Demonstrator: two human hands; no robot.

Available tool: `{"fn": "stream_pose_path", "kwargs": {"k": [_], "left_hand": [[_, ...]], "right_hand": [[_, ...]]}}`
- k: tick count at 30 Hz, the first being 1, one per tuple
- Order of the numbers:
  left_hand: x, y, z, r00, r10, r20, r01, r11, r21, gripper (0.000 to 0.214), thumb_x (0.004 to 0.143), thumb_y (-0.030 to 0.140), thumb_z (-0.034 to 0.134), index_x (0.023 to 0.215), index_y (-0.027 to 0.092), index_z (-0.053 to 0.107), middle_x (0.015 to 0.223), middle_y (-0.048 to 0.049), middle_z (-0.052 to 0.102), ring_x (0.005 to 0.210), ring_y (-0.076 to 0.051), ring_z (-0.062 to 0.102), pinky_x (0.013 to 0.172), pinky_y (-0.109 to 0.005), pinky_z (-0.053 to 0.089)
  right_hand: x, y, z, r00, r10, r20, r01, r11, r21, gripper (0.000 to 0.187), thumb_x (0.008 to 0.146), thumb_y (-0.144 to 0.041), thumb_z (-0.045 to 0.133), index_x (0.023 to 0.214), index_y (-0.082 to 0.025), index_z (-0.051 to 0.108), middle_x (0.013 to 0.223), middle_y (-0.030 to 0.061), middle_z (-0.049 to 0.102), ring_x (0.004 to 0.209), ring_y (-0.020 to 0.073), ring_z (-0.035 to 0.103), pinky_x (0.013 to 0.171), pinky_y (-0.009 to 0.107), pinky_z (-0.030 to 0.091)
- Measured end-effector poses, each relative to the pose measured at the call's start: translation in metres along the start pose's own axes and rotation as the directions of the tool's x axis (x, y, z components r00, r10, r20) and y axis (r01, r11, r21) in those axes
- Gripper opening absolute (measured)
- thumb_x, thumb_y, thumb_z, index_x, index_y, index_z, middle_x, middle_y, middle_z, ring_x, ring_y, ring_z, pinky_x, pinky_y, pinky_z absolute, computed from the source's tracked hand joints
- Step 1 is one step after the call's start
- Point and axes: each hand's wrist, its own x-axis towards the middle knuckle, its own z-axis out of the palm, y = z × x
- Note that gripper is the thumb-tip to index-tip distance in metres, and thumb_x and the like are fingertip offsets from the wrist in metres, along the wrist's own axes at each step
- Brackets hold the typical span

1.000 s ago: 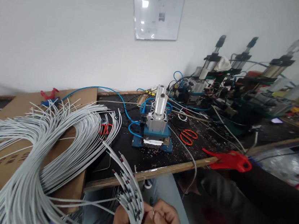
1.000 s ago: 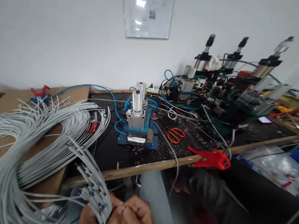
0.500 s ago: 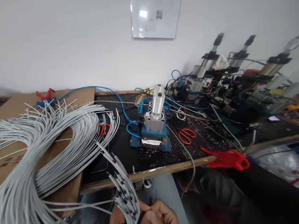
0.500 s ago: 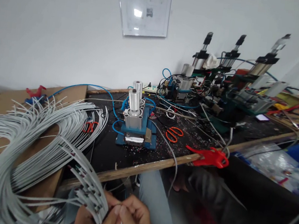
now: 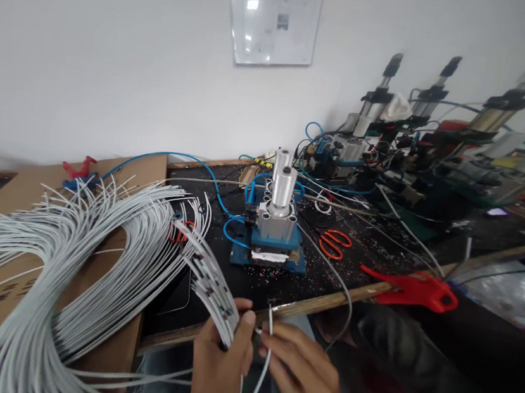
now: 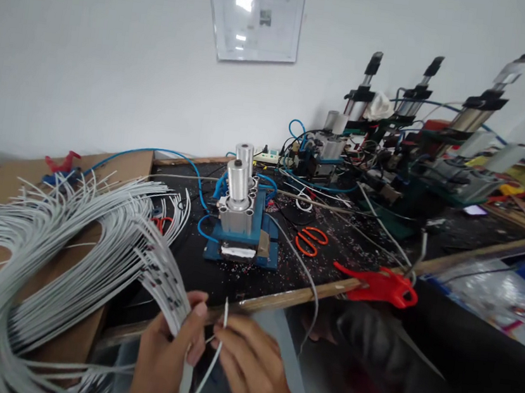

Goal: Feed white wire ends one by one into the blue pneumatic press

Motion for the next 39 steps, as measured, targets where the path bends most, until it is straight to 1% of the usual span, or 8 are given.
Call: {"fn": "stream_pose_path", "kwargs": {"k": [3,7,11,15,23,27,36,39], "left_hand": [[0.017,0.015,0.01,0.995,0.051,-0.081,-0.064,0.983,-0.17,0.042,0.073,0.052,0.095,0.093,0.02,0.074,0.043,0.0125,0.048,0.039,-0.007,0.038,0.041,-0.016,0.034],[0.029,0.029,0.02,0.98,0.071,-0.185,-0.124,0.948,-0.294,0.043,0.064,0.044,0.101,0.087,0.02,0.073,0.041,0.0119,0.053,0.035,-0.007,0.043,0.036,-0.014,0.037],[0.032,0.025,0.023,0.982,0.068,-0.179,-0.119,0.949,-0.293,0.042,0.062,0.043,0.103,0.086,0.021,0.077,0.041,0.0107,0.055,0.032,-0.008,0.046,0.034,-0.015,0.038],[0.035,0.022,0.024,0.979,0.024,-0.2,-0.087,0.947,-0.309,0.042,0.057,0.043,0.105,0.082,0.022,0.079,0.041,0.0101,0.055,0.031,-0.009,0.048,0.031,-0.015,0.037],[0.038,0.026,0.023,0.982,0.132,-0.132,-0.165,0.943,-0.288,0.036,0.064,0.044,0.103,0.082,0.024,0.08,0.04,0.0097,0.057,0.03,-0.009,0.05,0.03,-0.015,0.04],[0.037,0.03,0.029,0.978,0.185,-0.094,-0.205,0.935,-0.29,0.03,0.069,0.04,0.102,0.083,0.024,0.081,0.04,0.0087,0.058,0.03,-0.009,0.05,0.03,-0.015,0.04],[0.033,0.036,0.038,0.981,0.188,-0.042,-0.191,0.926,-0.326,0.025,0.073,0.036,0.099,0.083,0.023,0.08,0.04,0.0083,0.058,0.031,-0.008,0.051,0.033,-0.013,0.042],[0.028,0.039,0.045,0.984,0.132,-0.122,-0.164,0.936,-0.312,0.035,0.066,0.043,0.103,0.081,0.024,0.078,0.039,0.011,0.056,0.031,-0.005,0.048,0.036,-0.011,0.039]], "right_hand": [[0.013,0.023,0.017,0.993,-0.02,-0.119,0.013,0.998,-0.057,0.034,0.1,-0.01,0.063,0.127,-0.027,0.075,0.106,0.0085,0.086,0.089,0.0248,0.086,0.08,0.029,0.072],[0.022,0.042,0.027,0.99,0.005,-0.142,-0.019,0.995,-0.096,0.034,0.101,-0.008,0.061,0.126,-0.025,0.075,0.105,0.0076,0.086,0.09,0.0226,0.085,0.082,0.029,0.072],[0.026,0.05,0.028,0.988,0.013,-0.151,-0.032,0.992,-0.122,0.024,0.105,-0.017,0.062,0.124,-0.023,0.075,0.104,0.0073,0.087,0.089,0.0204,0.085,0.079,0.028,0.072],[0.027,0.054,0.03,0.988,0.026,-0.151,-0.043,0.993,-0.113,0.025,0.104,-0.014,0.063,0.125,-0.021,0.075,0.106,0.0084,0.087,0.094,0.0207,0.085,0.083,0.028,0.071],[0.036,0.055,0.035,0.986,0.035,-0.166,-0.059,0.988,-0.144,0.023,0.105,-0.014,0.062,0.122,-0.019,0.075,0.102,0.0089,0.086,0.089,0.0205,0.085,0.075,0.027,0.069],[0.039,0.055,0.036,0.984,0.077,-0.163,-0.101,0.985,-0.143,0.023,0.107,-0.015,0.058,0.122,-0.02,0.075,0.103,0.0084,0.086,0.09,0.0204,0.085,0.076,0.029,0.07],[0.048,0.052,0.038,0.97,0.151,-0.193,-0.17,0.982,-0.087,0.024,0.105,-0.015,0.059,0.12,-0.021,0.076,0.103,0.0079,0.087,0.093,0.0216,0.085,0.08,0.03,0.071],[0.049,0.052,0.038,0.97,0.15,-0.19,-0.169,0.982,-0.089,0.023,0.105,-0.016,0.059,0.119,-0.022,0.076,0.104,0.0077,0.086,0.093,0.0216,0.085,0.081,0.031,0.071]]}}
